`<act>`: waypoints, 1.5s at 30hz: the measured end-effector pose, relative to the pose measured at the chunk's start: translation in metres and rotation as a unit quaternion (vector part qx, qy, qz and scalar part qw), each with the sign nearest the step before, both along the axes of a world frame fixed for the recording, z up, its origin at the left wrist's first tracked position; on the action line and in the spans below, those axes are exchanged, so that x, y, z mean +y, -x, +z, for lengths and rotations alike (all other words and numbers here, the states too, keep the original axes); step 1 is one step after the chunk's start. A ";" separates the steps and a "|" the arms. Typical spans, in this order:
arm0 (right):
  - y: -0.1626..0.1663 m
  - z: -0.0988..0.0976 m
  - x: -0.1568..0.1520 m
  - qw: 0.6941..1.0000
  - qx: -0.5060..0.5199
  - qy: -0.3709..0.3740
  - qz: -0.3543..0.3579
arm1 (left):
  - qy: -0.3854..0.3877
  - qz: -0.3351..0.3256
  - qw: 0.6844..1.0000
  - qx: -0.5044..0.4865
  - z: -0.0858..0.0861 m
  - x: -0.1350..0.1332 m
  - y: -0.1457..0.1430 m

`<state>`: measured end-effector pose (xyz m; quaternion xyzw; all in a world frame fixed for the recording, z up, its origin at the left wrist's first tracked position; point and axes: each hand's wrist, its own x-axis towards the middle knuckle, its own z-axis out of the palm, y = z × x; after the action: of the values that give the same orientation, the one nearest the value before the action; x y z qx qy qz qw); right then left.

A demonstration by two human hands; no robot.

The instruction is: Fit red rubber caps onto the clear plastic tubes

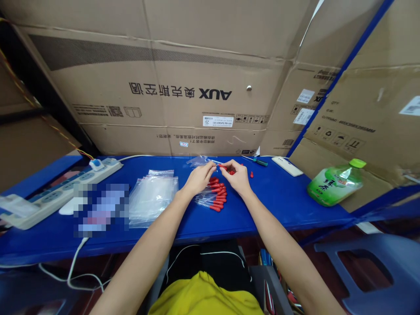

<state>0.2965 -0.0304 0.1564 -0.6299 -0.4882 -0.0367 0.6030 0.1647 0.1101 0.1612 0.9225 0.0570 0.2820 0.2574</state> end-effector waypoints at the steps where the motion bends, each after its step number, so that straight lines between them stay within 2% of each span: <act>1: -0.001 -0.001 0.000 1.000 0.005 -0.001 0.000 | 0.002 -0.008 1.000 -0.009 0.000 0.000 0.000; 5: -0.005 -0.005 0.001 0.999 0.034 -0.009 0.020 | 0.004 -0.031 0.999 -0.034 0.001 0.003 0.000; 12: -0.009 -0.010 0.003 0.995 0.077 -0.004 0.063 | -0.001 -0.044 0.999 -0.023 -0.001 0.013 0.002; 17: -0.010 -0.012 0.004 0.993 0.085 0.001 0.079 | -0.017 -0.083 0.996 -0.028 -0.001 0.018 0.000; 23: -0.014 -0.013 0.003 0.995 0.050 0.032 0.078 | -0.078 -0.075 0.994 -0.020 -0.001 0.020 0.001; 31: -0.017 -0.014 0.001 0.992 -0.045 0.078 0.083 | -0.126 -0.083 0.988 0.018 -0.001 0.021 0.004; 38: -0.015 -0.013 0.005 0.995 0.043 0.043 0.078 | -0.023 -0.083 0.995 -0.047 0.002 0.024 0.003; 42: -0.017 -0.009 0.003 0.987 0.118 0.042 0.103 | -0.010 -0.055 0.997 -0.050 0.007 0.027 0.007; 45: -0.016 -0.005 0.002 0.981 0.152 0.037 0.113 | 0.004 -0.062 0.997 -0.048 0.010 0.026 0.008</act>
<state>0.3120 -0.0286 0.1517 -0.5907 -0.4600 0.1455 0.6468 0.1563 0.1357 0.1712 0.9086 -0.0122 0.3095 0.2802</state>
